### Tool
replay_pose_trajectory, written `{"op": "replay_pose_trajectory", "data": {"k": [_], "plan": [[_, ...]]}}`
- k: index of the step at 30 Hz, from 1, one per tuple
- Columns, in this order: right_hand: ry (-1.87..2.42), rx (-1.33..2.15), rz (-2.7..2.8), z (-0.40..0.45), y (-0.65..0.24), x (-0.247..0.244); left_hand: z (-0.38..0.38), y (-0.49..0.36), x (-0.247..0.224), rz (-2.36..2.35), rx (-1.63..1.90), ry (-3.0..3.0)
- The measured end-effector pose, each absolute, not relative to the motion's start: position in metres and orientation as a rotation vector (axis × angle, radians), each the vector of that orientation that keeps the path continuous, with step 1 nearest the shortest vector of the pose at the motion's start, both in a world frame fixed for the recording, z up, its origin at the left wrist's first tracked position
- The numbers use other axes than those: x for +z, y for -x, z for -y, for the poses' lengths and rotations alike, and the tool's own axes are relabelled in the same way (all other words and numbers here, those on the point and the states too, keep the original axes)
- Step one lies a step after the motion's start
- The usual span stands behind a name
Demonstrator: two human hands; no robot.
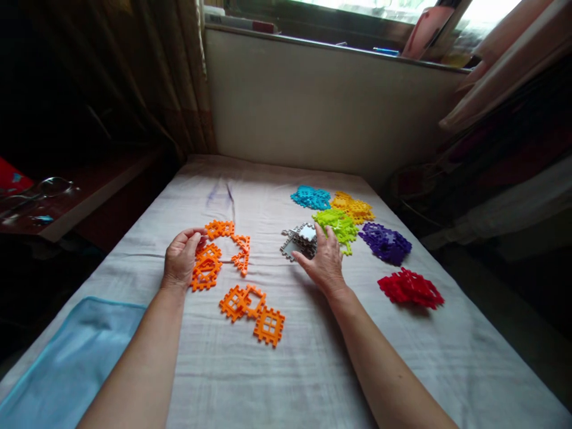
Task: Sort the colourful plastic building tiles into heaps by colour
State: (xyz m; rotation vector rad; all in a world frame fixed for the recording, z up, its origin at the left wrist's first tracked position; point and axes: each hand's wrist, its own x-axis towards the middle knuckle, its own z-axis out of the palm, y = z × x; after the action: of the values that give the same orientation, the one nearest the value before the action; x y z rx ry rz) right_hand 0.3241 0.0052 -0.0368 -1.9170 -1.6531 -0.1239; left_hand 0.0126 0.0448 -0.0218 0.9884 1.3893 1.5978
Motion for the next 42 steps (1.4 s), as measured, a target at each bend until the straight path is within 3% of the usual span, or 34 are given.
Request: {"op": "replay_pose_trajectory", "data": {"k": [18, 26, 32, 36, 42], "plan": [[1.993, -0.004, 1.566, -0.112, -0.28, -0.047, -0.044, -0.012, -0.022, -1.36, 1.617, -0.913], [1.782, -0.228, 1.715, -0.085, -0.268, -0.038, -0.046, -0.013, -0.027, -1.412, 1.671, -0.974], [1.431, 0.15, 2.218, -0.094, -0.207, -0.016, -0.046, -0.011, -0.029, -1.374, 1.699, -0.953], [1.485, 0.353, 2.359, -0.117, -0.157, -0.006, -0.046, -0.008, -0.031, -1.349, 1.667, -1.011], [1.353, 0.395, 2.514, -0.11, -0.145, -0.011, -0.047, -0.002, -0.042, -1.359, 1.566, -1.178]]}}
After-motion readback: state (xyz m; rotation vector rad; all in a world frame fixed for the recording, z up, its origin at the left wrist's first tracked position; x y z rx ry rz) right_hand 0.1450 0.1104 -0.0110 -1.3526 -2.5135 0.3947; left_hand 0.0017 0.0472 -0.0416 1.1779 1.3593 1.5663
